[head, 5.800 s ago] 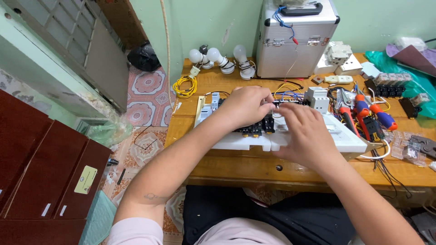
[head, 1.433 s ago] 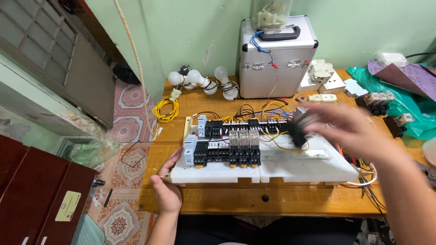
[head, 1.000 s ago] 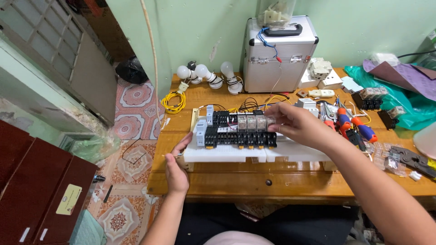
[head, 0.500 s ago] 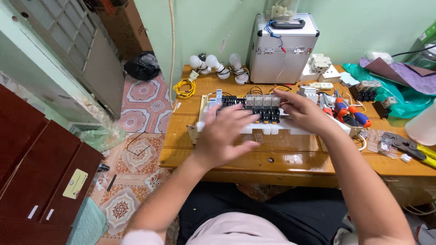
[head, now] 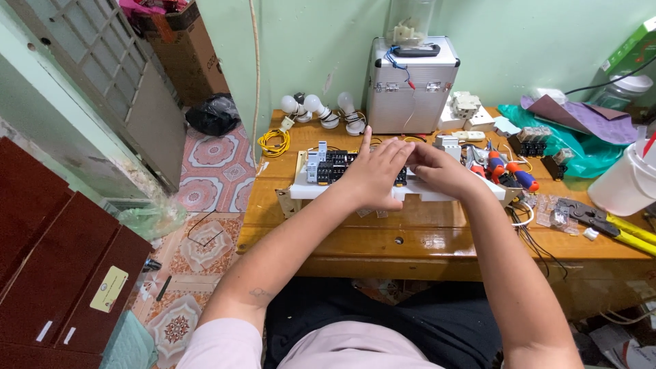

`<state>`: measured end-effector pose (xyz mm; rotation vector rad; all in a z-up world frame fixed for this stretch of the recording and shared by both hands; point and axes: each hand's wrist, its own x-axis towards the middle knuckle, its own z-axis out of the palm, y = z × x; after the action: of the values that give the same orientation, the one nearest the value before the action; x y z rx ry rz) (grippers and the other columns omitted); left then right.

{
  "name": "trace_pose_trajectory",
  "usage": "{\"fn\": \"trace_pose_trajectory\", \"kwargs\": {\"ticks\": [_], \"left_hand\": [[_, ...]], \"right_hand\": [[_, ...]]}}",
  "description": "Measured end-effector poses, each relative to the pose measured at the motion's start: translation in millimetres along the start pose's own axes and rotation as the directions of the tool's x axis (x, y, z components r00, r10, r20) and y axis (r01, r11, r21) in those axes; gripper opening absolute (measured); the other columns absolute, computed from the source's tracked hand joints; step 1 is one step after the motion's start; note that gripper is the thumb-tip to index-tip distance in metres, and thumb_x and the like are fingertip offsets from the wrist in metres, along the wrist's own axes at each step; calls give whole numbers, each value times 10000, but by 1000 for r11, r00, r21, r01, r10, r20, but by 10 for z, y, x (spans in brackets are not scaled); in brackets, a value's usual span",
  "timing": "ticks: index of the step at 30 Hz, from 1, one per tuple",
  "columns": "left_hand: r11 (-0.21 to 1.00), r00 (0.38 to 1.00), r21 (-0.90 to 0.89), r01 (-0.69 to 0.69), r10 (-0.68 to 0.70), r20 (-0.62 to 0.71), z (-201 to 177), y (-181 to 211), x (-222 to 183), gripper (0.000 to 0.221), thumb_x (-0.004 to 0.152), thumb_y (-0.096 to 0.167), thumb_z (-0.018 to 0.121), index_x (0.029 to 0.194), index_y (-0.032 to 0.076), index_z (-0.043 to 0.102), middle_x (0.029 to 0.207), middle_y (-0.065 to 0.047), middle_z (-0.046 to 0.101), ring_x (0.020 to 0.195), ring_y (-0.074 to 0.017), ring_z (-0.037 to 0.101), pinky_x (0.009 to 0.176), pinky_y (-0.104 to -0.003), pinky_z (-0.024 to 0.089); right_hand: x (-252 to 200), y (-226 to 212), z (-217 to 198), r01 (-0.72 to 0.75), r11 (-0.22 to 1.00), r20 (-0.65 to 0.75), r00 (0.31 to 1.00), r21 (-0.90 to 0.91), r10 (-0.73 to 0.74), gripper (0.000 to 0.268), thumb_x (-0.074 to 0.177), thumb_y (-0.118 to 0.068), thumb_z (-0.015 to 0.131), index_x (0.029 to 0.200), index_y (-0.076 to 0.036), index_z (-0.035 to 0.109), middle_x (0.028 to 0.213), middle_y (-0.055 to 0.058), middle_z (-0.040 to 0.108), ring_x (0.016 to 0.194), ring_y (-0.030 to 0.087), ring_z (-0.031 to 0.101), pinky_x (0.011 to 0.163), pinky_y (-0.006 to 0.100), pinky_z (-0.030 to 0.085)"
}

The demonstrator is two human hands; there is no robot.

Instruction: The person is installing multiple electrical relays into their respective sockets on a control panel assembly.

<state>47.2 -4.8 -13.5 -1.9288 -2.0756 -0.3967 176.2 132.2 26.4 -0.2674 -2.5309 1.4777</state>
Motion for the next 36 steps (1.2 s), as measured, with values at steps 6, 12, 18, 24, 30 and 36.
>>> {"fn": "trace_pose_trajectory", "kwargs": {"ticks": [6,12,18,24,30,36], "left_hand": [[999,1000,-34,10,-10,2,-84,33,0,1190,591,518,830,1573,113,293,1461,-177,527,1464,-351,435,1208,-746,-71],[981,998,187,-46,54,-38,-73,115,-18,1161,620,600,825,1520,89,301,1404,-208,534,1403,-366,499,1216,-754,-34],[878,985,449,-164,119,127,-292,240,-44,1059,738,709,731,1485,83,316,1408,-267,521,1415,-413,468,1226,-752,-62],[985,995,149,-86,76,65,-264,118,-27,1262,708,604,839,1594,144,66,1408,-244,538,1468,-436,414,1204,-752,-71],[1000,1000,-23,17,-17,7,-342,67,-126,1421,659,715,867,1645,195,-13,1537,-241,426,1564,-465,144,1204,-734,-103],[996,996,68,63,-58,-67,-209,70,-94,1212,639,719,818,1519,25,356,1517,-220,411,1565,-405,119,1204,-718,-85]], "right_hand": [[67,208,-87,6,984,59,998,-181,5,556,869,100,469,1383,-51,617,1349,165,681,1354,348,547,1176,552,335],[118,312,-85,-89,964,-39,996,-249,82,495,851,99,488,1249,-65,733,1240,140,743,1275,345,623,1127,528,400],[30,183,-9,-77,950,-104,993,-304,47,386,910,-11,484,1086,-130,805,1163,179,765,1230,379,645,1088,517,447],[-76,165,8,192,974,-288,932,-117,-219,557,834,179,427,1264,-26,714,1257,246,690,1198,465,626,1013,545,513],[-89,173,20,272,946,-243,919,-176,-310,566,786,189,486,1263,-5,721,1333,238,652,1263,435,601,1006,492,543],[-98,201,57,242,893,-225,912,-380,-343,614,806,173,470,1334,-42,698,1358,215,650,1279,460,582,1032,540,510]]}}
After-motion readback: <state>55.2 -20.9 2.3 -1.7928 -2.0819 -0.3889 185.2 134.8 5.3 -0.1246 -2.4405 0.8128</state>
